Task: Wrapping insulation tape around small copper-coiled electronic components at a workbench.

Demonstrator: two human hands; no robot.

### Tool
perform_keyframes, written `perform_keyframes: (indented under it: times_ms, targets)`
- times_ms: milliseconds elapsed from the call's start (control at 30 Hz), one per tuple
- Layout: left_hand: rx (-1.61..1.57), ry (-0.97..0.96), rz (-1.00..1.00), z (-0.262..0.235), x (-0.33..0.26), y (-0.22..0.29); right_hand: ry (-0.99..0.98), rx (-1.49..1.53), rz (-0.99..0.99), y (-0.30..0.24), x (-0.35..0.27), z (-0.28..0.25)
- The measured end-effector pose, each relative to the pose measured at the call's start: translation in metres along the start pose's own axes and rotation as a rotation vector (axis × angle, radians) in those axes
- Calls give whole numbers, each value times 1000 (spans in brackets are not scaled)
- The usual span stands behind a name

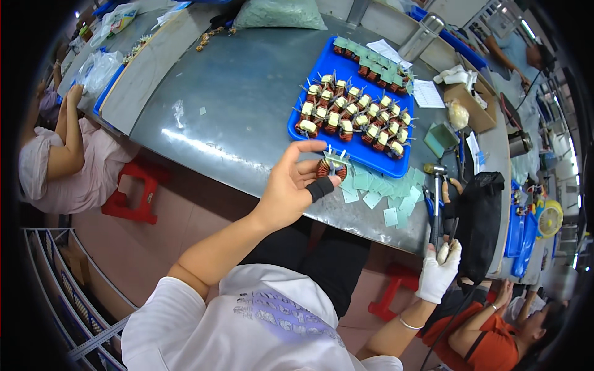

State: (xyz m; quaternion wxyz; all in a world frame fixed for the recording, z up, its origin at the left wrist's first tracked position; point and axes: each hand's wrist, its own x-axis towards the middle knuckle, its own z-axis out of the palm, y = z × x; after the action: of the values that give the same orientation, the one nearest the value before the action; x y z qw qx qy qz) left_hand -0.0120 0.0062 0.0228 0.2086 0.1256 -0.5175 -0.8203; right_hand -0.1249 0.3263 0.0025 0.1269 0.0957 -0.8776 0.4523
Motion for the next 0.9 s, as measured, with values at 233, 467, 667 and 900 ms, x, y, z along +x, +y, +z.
perform_keyframes:
  times_ms: [233, 467, 667, 900]
  targets:
    - [-266, -63, -223, 3, -2, 1, -506, 340, -105, -79, -27, 49]
    - [-27, -135, -37, 11, -11, 0, -694, 21, -434, -121, 3, 59]
    - [-77, -172, -13, 8, -8, -8, -795, 16, -384, -128, 13, 61]
    - [47, -287, -47, 5, -3, -1, -871, -49, -431, -141, 29, 64]
